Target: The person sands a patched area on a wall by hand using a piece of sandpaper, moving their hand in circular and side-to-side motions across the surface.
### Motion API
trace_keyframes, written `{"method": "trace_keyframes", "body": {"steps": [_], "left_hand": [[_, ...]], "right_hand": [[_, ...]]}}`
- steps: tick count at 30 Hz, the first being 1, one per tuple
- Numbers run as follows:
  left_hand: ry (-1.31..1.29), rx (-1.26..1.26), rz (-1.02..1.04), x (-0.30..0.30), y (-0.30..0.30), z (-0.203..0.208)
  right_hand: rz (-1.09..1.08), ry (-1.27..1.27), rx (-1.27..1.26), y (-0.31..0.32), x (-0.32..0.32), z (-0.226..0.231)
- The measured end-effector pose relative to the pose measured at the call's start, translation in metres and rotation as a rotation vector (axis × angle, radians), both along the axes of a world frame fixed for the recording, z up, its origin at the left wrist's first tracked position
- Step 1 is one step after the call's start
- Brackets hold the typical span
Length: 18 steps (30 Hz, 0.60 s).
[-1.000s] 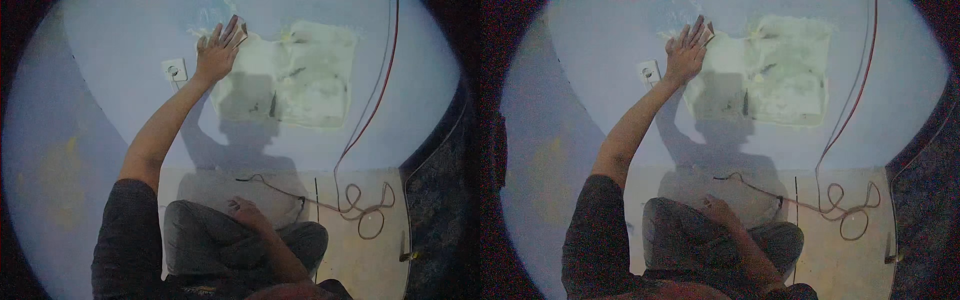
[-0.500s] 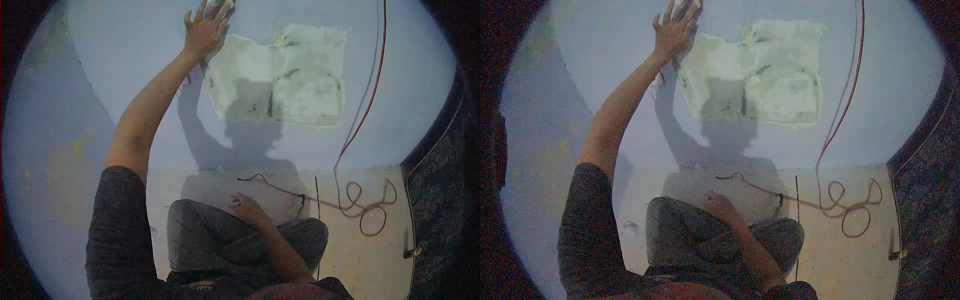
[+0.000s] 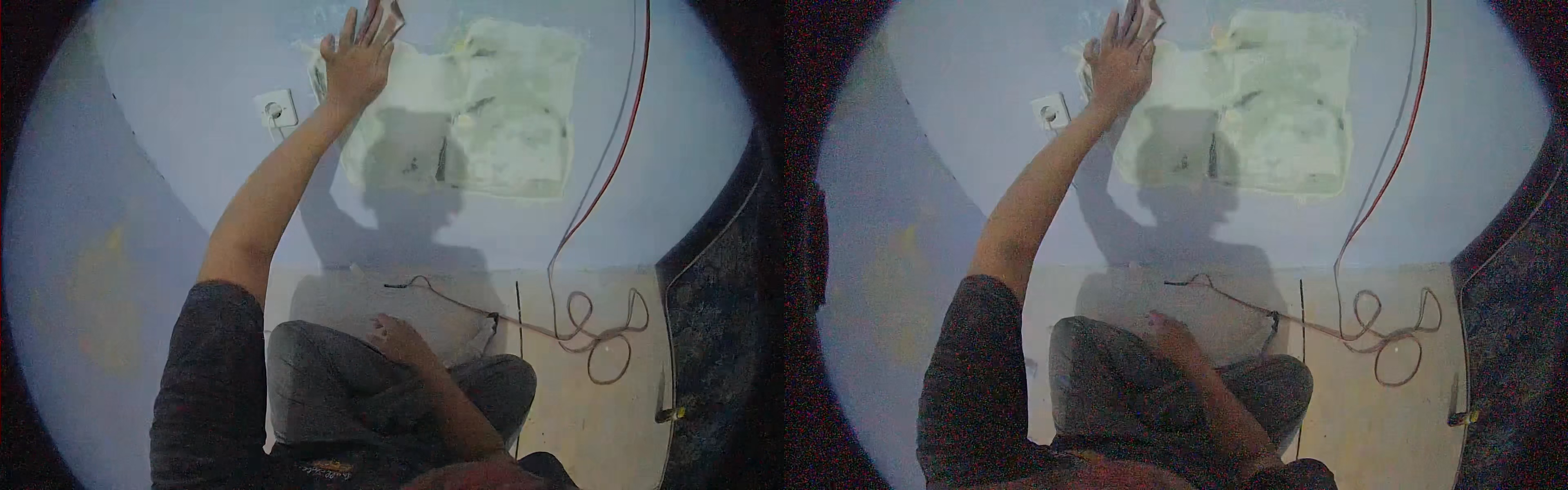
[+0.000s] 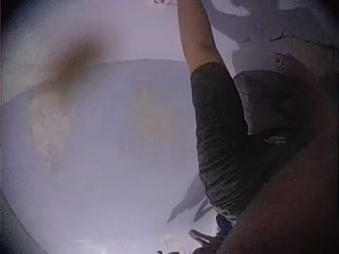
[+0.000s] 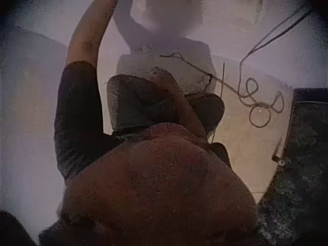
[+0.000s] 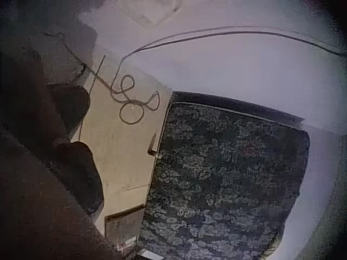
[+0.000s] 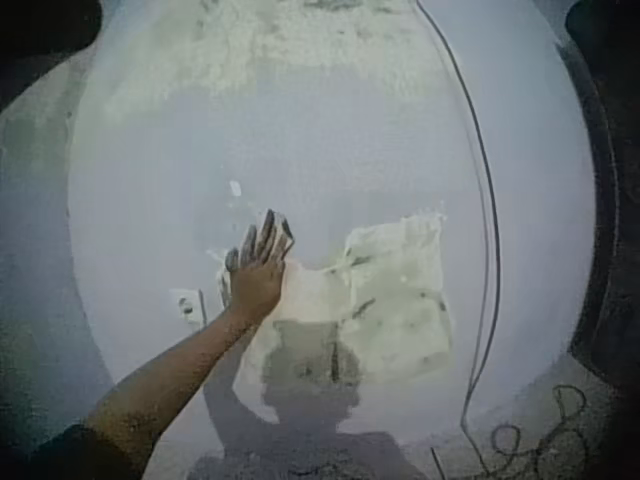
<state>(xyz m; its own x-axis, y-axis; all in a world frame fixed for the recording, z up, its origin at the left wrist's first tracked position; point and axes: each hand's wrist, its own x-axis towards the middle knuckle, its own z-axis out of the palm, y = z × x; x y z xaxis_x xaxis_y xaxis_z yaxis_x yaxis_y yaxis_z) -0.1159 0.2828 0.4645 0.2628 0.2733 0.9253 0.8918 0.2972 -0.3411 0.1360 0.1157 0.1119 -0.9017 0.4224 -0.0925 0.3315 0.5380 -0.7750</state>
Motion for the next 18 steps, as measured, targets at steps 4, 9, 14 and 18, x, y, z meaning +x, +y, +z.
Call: {"method": "trace_keyframes", "body": {"steps": [4,9,14,18], "left_hand": [[-0.025,-0.071,0.062,-0.021,-0.011,-0.045],[-0.224,-0.322,0.190,0.036,-0.041,-0.122],[-1.043,-0.742,-0.750,0.062,-0.160,-0.254],[-1.583,-0.802,-0.756,0.099,-0.218,-0.320]], "right_hand": [[0.019,-0.008,-0.039,0.002,0.002,0.002],[-0.110,0.081,-0.151,0.024,0.017,0.005],[-0.347,0.259,-0.258,0.020,0.016,0.017],[-0.577,0.559,-0.363,0.064,0.004,-0.034]]}}
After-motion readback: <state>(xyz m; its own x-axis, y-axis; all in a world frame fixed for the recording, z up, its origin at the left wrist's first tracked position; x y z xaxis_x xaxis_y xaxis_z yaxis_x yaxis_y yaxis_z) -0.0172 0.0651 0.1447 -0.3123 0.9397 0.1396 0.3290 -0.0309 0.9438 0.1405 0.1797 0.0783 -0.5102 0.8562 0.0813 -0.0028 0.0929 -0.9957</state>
